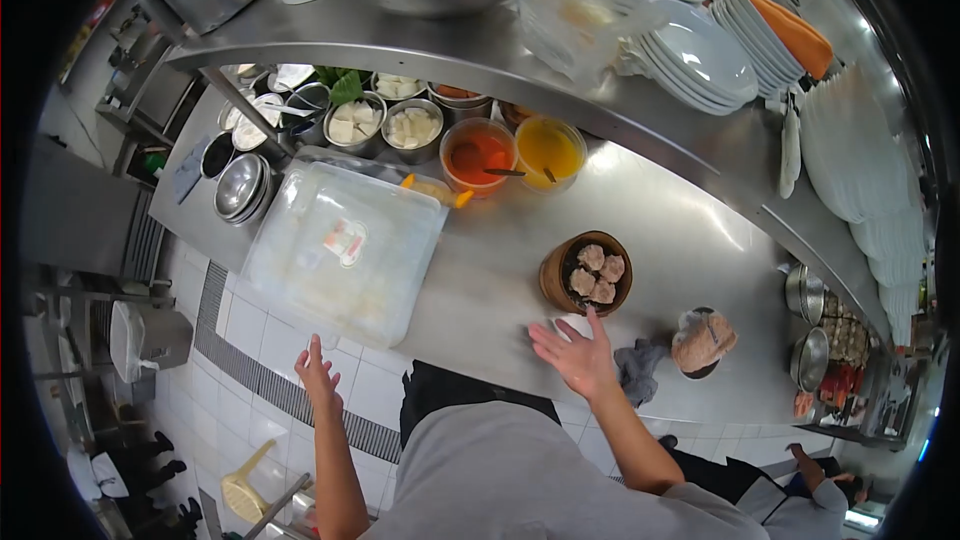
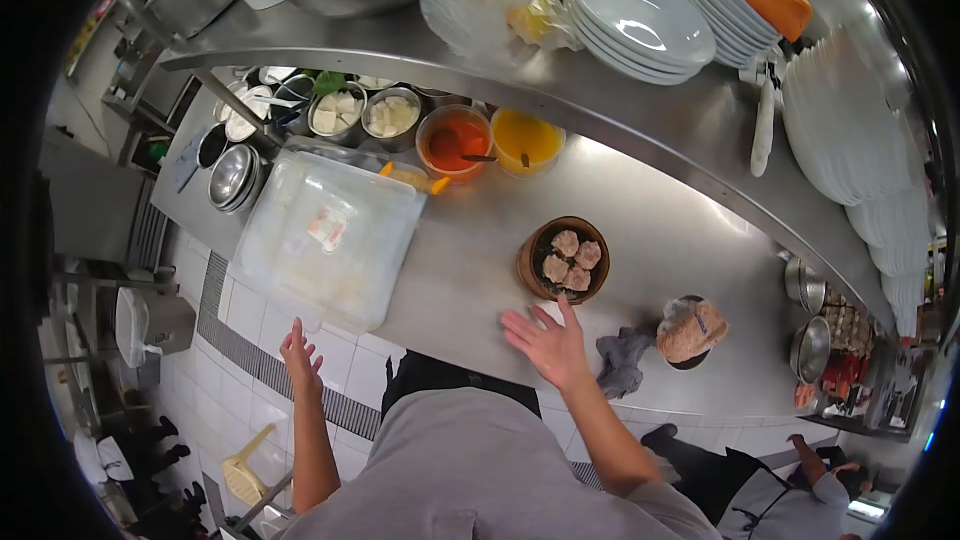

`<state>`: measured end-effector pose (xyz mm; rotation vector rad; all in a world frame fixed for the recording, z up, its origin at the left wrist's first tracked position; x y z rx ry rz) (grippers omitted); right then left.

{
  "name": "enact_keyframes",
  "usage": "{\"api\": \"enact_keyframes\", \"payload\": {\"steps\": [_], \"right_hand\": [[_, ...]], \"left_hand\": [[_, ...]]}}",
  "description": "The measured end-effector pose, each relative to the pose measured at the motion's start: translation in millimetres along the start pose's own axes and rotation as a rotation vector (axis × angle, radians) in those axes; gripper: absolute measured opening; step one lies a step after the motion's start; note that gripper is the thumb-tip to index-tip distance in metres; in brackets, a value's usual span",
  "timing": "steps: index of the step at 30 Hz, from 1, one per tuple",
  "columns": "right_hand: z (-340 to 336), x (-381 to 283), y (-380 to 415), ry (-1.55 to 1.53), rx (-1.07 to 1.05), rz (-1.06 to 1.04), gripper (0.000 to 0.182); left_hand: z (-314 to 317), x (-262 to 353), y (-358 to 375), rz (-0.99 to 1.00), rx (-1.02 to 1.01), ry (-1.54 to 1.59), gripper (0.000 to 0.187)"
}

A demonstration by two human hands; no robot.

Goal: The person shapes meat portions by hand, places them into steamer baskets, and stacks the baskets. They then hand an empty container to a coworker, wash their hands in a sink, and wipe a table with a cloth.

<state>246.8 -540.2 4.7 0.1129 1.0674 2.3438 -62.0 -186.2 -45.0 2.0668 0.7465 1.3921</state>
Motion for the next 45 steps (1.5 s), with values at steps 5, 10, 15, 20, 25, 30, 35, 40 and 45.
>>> {"api": "enact_keyframes", "payload": {"steps": [5, 10, 15, 20, 25, 30, 35, 40, 45], "right_hand": [[-1.0, -13.0, -54.9, -0.262, -0.074, -0.266, 0.066], [17.0, -57.4, -76.1, 0.011, -0.095, -0.276, 0.065], [1.0, -102.7, -116.6, 0.722, -0.216, -0.506, 0.041], [-87.4, -217.9, -169.4, 0.544, 0.305, -1.057, 0.05], [-38.1, -262.3, -157.9, 0.658, 0.083, -0.911, 0.054], [-5.2, -238.1, -118.8, 0.803, 0.076, -0.806, 0.072], [-18.8, -155.6, -129.7, 0.939, -0.116, -1.356, 0.05], [58.3, 21.5, -62.0, 1.543, -0.212, -1.94, 0.046], [136.8, 158.4, -25.3, 1.421, -0.671, -1.588, 0.061]], "left_hand": [[3.2, 3.7, -12.2, 0.007, -0.105, 0.022, 0.095], [13.3, 7.0, -5.4, 0.049, -0.104, 0.003, 0.101], [32.5, -2.4, -22.8, 0.074, -0.05, 0.059, 0.106], [29.1, -8.4, -51.6, 0.115, -0.004, 0.254, 0.07], [-2.0, -20.6, -47.0, 0.162, -0.204, 0.483, 0.038], [-29.9, -30.6, -32.0, 0.163, -0.39, 0.513, 0.033], [-51.1, -36.9, -34.0, 0.245, -0.518, 0.497, 0.033], [-97.3, -49.5, -38.6, 0.277, -0.577, 0.523, 0.033], [-186.3, -59.9, -36.7, 0.19, -0.663, 0.595, 0.038]]}}
Point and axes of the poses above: each hand's wrist, its own y-axis away from the middle knuckle, its own z-axis out of the palm, x = y × z, the point moved 3 cm from there along -y, towards the middle knuckle, and after that the axes turned 8 degrees about -z, right-handed, at the moved point
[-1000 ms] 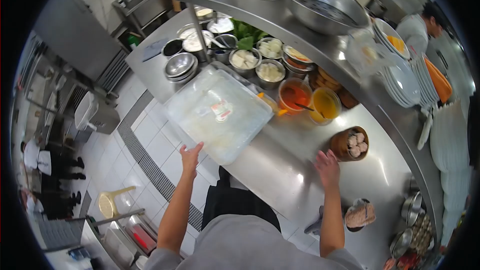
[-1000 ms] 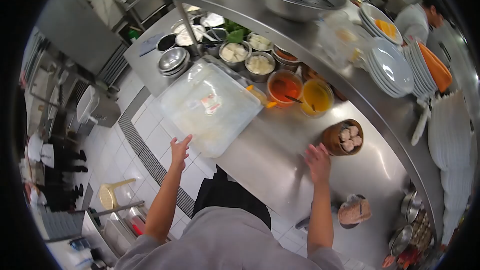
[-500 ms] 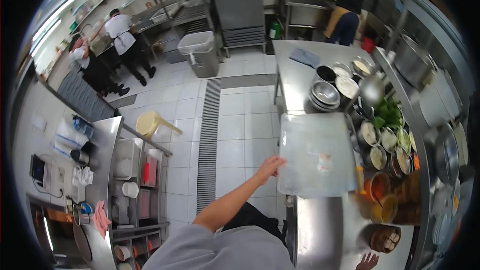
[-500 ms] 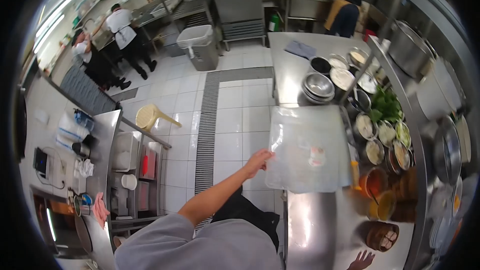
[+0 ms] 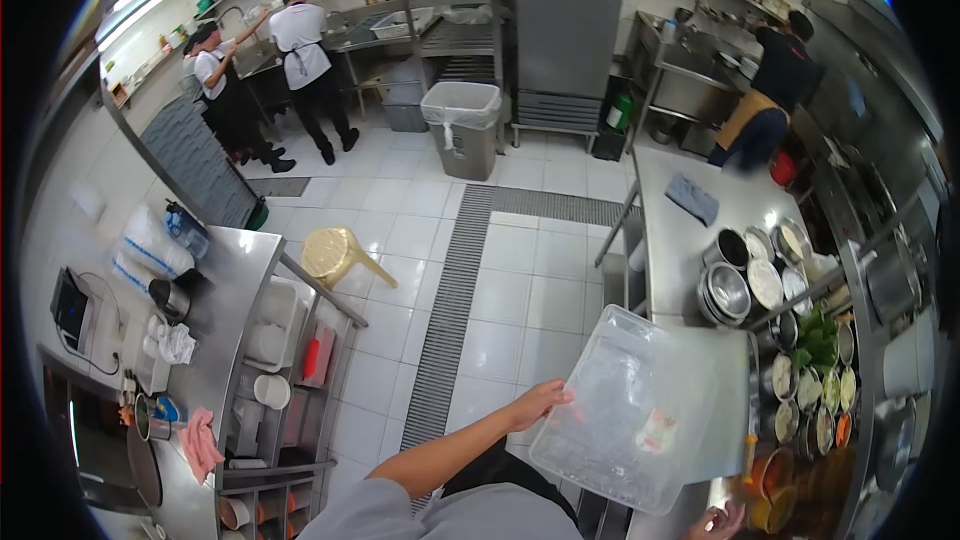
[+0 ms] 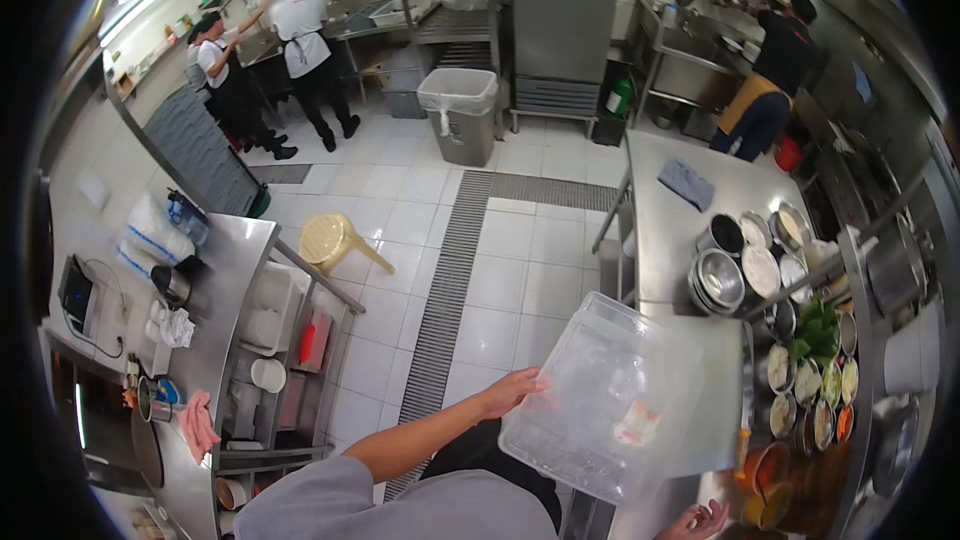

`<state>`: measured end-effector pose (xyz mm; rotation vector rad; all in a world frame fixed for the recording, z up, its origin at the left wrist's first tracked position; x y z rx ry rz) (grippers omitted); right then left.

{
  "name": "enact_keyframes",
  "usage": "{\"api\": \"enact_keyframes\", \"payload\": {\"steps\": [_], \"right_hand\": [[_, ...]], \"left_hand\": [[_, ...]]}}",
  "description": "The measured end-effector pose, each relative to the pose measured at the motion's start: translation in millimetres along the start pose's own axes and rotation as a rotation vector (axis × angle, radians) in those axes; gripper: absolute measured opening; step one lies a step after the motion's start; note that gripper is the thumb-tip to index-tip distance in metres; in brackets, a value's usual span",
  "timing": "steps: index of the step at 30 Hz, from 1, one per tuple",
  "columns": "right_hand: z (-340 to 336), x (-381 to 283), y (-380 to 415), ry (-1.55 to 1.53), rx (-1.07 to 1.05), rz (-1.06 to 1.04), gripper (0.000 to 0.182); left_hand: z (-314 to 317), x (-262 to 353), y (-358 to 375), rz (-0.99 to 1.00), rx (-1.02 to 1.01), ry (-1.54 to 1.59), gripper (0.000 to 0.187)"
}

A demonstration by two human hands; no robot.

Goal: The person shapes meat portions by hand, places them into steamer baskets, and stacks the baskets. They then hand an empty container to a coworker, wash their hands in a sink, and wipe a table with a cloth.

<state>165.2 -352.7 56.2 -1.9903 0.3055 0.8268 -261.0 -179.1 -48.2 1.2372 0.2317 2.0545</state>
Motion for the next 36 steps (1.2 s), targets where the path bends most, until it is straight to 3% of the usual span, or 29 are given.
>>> {"api": "enact_keyframes", "payload": {"steps": [3, 5, 6, 9, 14, 17, 19, 21, 27, 29, 31, 33, 36], "right_hand": [[64.6, -36.6, -17.5, -0.11, -0.108, -0.084, 0.061], [107.3, -57.6, -24.3, -0.034, -0.255, -0.305, 0.061], [128.1, -64.8, -25.1, -0.05, -0.26, -0.317, 0.061], [203.6, -72.9, -10.9, -0.334, -0.482, 0.012, 0.059], [294.3, -114.3, 0.1, -0.374, -0.647, -0.042, 0.061], [353.2, -117.5, -4.8, -0.397, -0.694, -0.071, 0.058], [394.3, -128.9, -13.0, -0.429, -0.769, -0.08, 0.058], [436.4, -134.7, -24.0, -0.433, -0.757, -0.102, 0.058], [587.7, -166.1, -69.9, -0.499, -0.961, -0.019, 0.061], [640.9, -184.9, -85.1, -0.493, -1.02, -0.071, 0.059], [697.9, -195.4, -90.8, -0.478, -1.147, -0.273, 0.056], [743.6, -212.2, -91.2, -0.481, -1.234, -0.293, 0.056], [825.8, -207.9, -72.3, -0.305, -1.467, -0.354, 0.048]], "left_hand": [[-38.3, 32.5, 42.9, 0.076, 0.079, 0.082, 0.039], [-71.9, 47.3, 68.2, 0.14, 0.164, 0.071, 0.037], [-90.6, 50.8, 79.6, 0.192, 0.211, 0.019, 0.033], [-136.3, 56.3, 114.1, 0.271, 0.305, 0.018, 0.025], [-200.4, 89.8, 172.3, 0.55, 0.601, 0.328, 0.018], [-285.4, 89.0, 190.3, 0.715, 0.689, 0.417, 0.017], [-292.2, 140.2, 209.3, 0.741, 0.969, 0.553, 0.022], [-346.8, 163.6, 229.7, 0.841, 0.901, 0.483, 0.027], [-415.6, 299.8, 280.0, 1.144, 1.138, 0.603, 0.036], [-439.8, 340.3, 299.0, 1.215, 1.14, 0.511, 0.038], [-447.9, 388.4, 310.8, 1.276, 1.183, 0.562, 0.041], [-477.3, 417.0, 330.1, 1.302, 1.32, 0.558, 0.044], [-508.6, 458.0, 344.5, 1.371, 1.364, 0.579, 0.045]]}}
Point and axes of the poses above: each hand's wrist, its own y-axis away from the middle knuckle, its own z-axis out of the palm, x = y × z, the point moved 3 cm from there along -y, towards the middle knuckle, and after that the axes turned 8 degrees about -z, right-handed, at the moved point
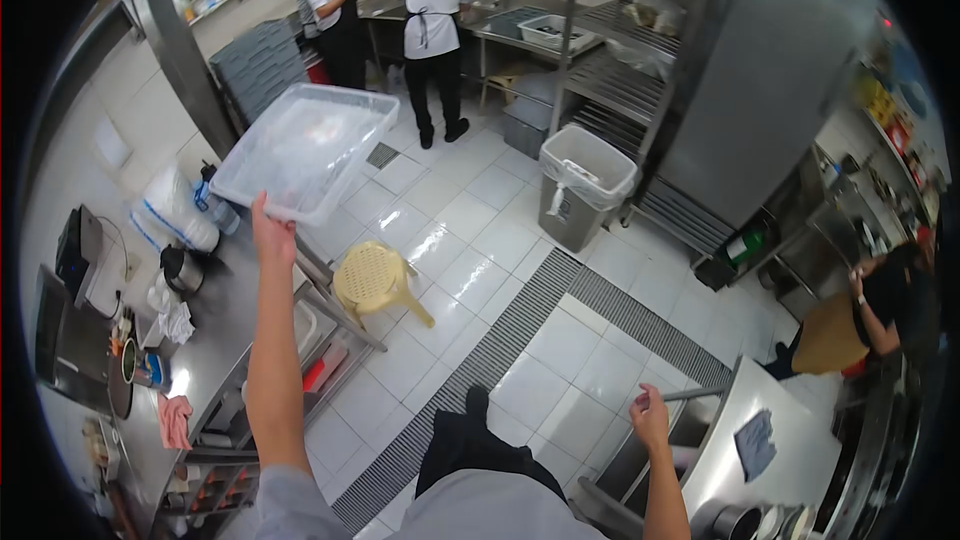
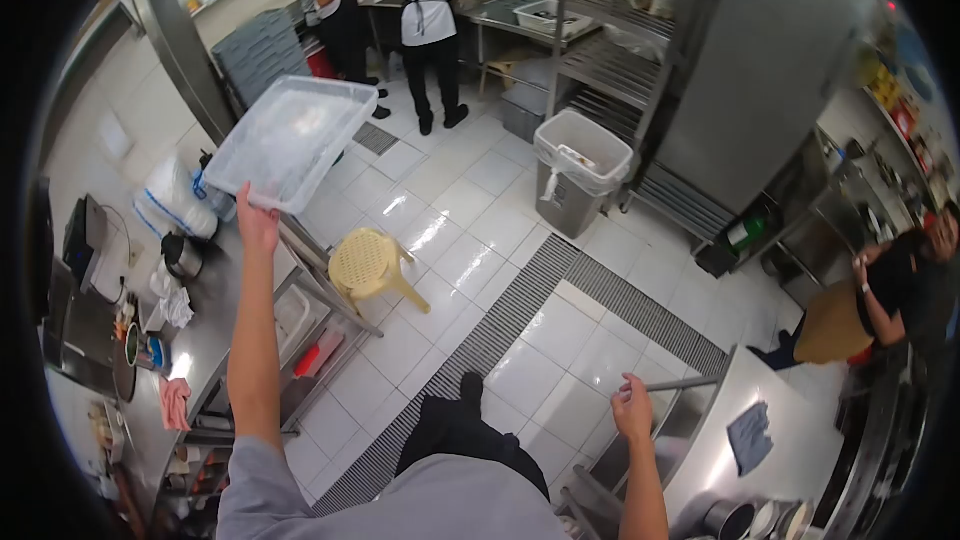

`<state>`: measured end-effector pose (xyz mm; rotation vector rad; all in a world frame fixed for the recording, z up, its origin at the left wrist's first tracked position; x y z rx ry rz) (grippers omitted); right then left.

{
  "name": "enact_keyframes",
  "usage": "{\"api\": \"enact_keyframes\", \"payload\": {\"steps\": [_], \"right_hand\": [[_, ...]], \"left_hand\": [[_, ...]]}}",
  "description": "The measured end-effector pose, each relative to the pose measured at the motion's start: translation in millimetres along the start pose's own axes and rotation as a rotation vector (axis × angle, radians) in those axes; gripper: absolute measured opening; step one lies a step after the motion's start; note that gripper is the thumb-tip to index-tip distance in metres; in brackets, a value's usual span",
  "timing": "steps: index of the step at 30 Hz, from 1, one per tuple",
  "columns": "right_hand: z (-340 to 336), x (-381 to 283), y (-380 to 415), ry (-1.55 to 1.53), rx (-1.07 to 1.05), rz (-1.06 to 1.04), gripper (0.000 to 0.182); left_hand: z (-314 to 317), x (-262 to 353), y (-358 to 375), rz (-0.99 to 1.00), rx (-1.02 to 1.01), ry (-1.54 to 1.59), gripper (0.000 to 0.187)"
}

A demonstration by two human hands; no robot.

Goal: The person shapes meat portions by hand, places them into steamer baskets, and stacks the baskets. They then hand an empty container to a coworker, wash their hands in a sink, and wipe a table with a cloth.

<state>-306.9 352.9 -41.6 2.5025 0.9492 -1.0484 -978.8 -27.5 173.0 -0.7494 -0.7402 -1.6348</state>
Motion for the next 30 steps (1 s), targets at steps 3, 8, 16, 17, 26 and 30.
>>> {"api": "enact_keyframes", "payload": {"steps": [3, 8, 16, 17, 26, 30], "right_hand": [[57.7, 111.7, -33.3, 0.153, -0.196, 0.114, 0.049], [92.6, 230.3, 17.0, -0.039, -0.526, 0.693, 0.02], [118.4, 167.9, -51.1, -0.348, -0.346, 1.104, 0.014], [124.5, 169.8, -77.6, -0.32, -0.399, 1.059, 0.015], [205.5, 122.5, -449.3, -0.025, -0.519, 0.318, 0.017], [309.6, 70.0, -600.5, -0.044, -0.572, -0.17, 0.023]], "left_hand": [[15.1, -1.8, -49.4, 0.025, 0.045, -0.005, 0.045], [24.3, -20.9, -118.0, 0.039, 0.047, 0.026, 0.045], [62.5, -67.4, -175.7, 0.032, 0.099, 0.126, 0.053], [64.2, -73.5, -174.3, 0.051, 0.12, 0.128, 0.053], [1.9, -113.9, -46.3, -0.003, 0.276, 0.118, 0.046], [-39.9, -115.8, 60.2, 0.071, 0.507, 0.095, 0.039]]}}
Point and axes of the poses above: each hand's wrist, its own y-axis away from the middle knuckle, its own z-axis out of the palm, x = y × z, the point moved 3 cm from there along -y, towards the middle knuckle, and after that the axes turned 8 degrees about -z, right-handed, at the moved point
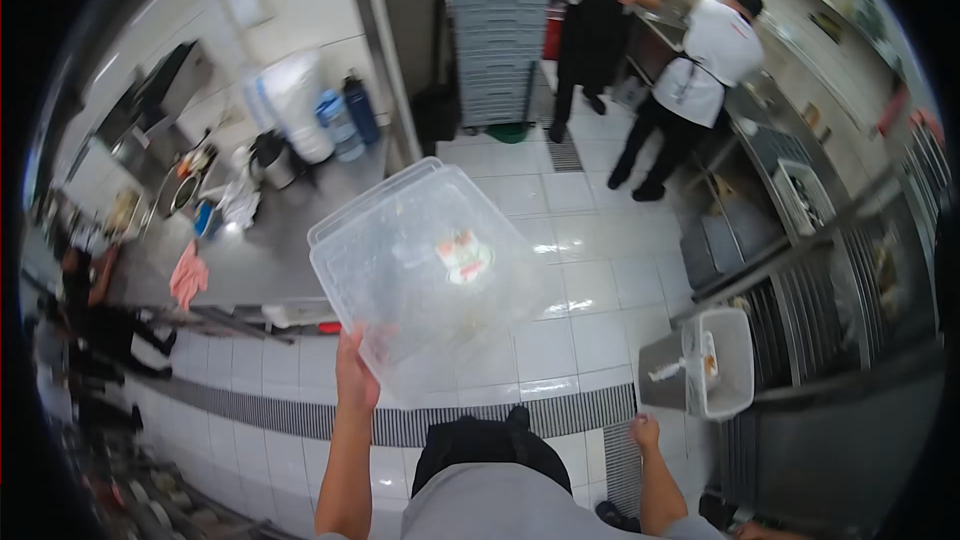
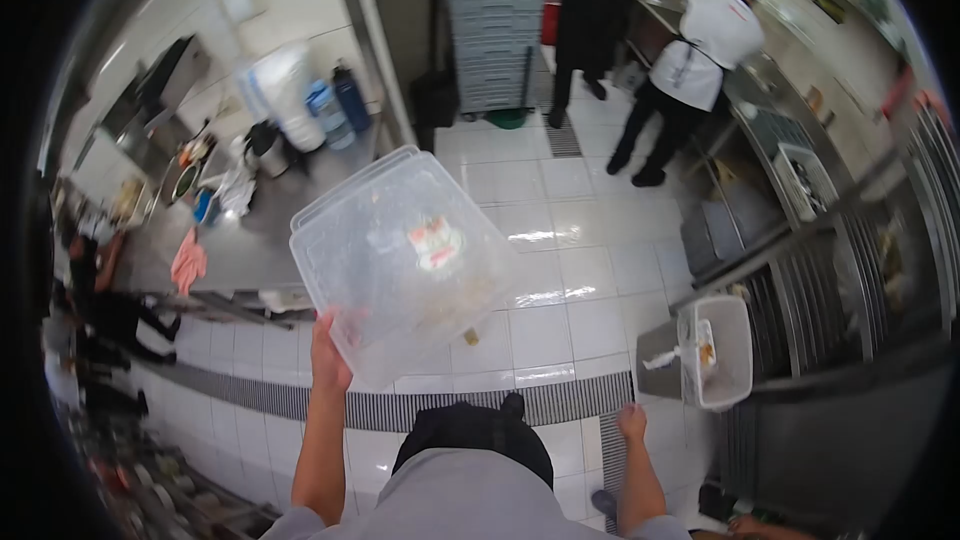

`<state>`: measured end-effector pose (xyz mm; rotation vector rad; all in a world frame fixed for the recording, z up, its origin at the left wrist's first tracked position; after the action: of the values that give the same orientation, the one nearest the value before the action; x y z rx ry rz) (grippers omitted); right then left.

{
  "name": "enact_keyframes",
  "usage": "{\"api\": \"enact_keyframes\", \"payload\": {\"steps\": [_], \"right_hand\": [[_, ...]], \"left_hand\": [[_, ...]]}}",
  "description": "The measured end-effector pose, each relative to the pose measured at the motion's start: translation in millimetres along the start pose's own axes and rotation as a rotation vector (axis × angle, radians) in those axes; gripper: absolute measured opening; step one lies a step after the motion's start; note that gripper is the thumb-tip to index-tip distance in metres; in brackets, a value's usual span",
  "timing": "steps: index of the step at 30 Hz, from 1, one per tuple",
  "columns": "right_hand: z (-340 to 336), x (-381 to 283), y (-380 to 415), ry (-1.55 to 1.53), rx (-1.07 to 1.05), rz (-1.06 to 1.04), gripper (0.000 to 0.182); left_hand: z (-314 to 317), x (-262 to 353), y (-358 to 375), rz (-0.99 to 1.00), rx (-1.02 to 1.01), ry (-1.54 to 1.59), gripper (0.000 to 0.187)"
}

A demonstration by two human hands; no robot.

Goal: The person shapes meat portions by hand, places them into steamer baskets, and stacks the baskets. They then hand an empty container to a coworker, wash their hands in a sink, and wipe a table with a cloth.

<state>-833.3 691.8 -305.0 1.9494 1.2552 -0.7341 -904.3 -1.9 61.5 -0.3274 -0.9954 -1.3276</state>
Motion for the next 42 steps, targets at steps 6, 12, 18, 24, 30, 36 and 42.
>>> {"api": "enact_keyframes", "payload": {"steps": [6, 12, 18, 24, 30, 36, 42], "right_hand": [[82.9, -177.0, -81.9, -0.014, -0.243, 0.034, 0.031], [232.5, -292.7, -23.3, 0.142, -0.616, -0.126, 0.035], [358.6, -377.6, 101.9, 0.311, -1.015, -0.604, 0.037], [403.0, -461.4, 200.3, 0.305, -1.182, -0.795, 0.041], [394.8, -464.6, 205.5, 0.284, -1.121, -0.779, 0.042], [347.9, -393.2, 151.2, 0.386, -0.923, -0.539, 0.038], [237.4, -206.0, 89.4, 0.625, -0.701, -0.4, 0.03]], "left_hand": [[-83.3, 23.3, 128.7, 0.198, 0.297, 0.078, 0.03], [-184.1, 47.7, 247.9, 0.362, 0.567, 0.134, 0.036], [-253.8, 84.0, 336.9, 0.513, 0.784, 0.069, 0.04], [-308.3, 89.7, 368.2, 0.532, 0.821, 0.077, 0.041], [-316.6, 90.9, 351.3, 0.397, 0.782, 0.183, 0.04], [-295.1, 102.1, 295.1, 0.368, 0.595, 0.123, 0.045], [-242.4, 119.5, 223.2, 0.302, 0.313, 0.015, 0.051]]}}
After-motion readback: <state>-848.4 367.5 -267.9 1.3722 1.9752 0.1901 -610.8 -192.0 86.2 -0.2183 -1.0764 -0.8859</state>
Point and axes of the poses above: each hand's wrist, its own y-axis away from the middle knuckle, its own z-axis out of the palm, x = y × z, the point moved 3 cm from there along -y, towards the middle knuckle, and after that the axes turned 8 degrees about -z, right-handed, at the moved point
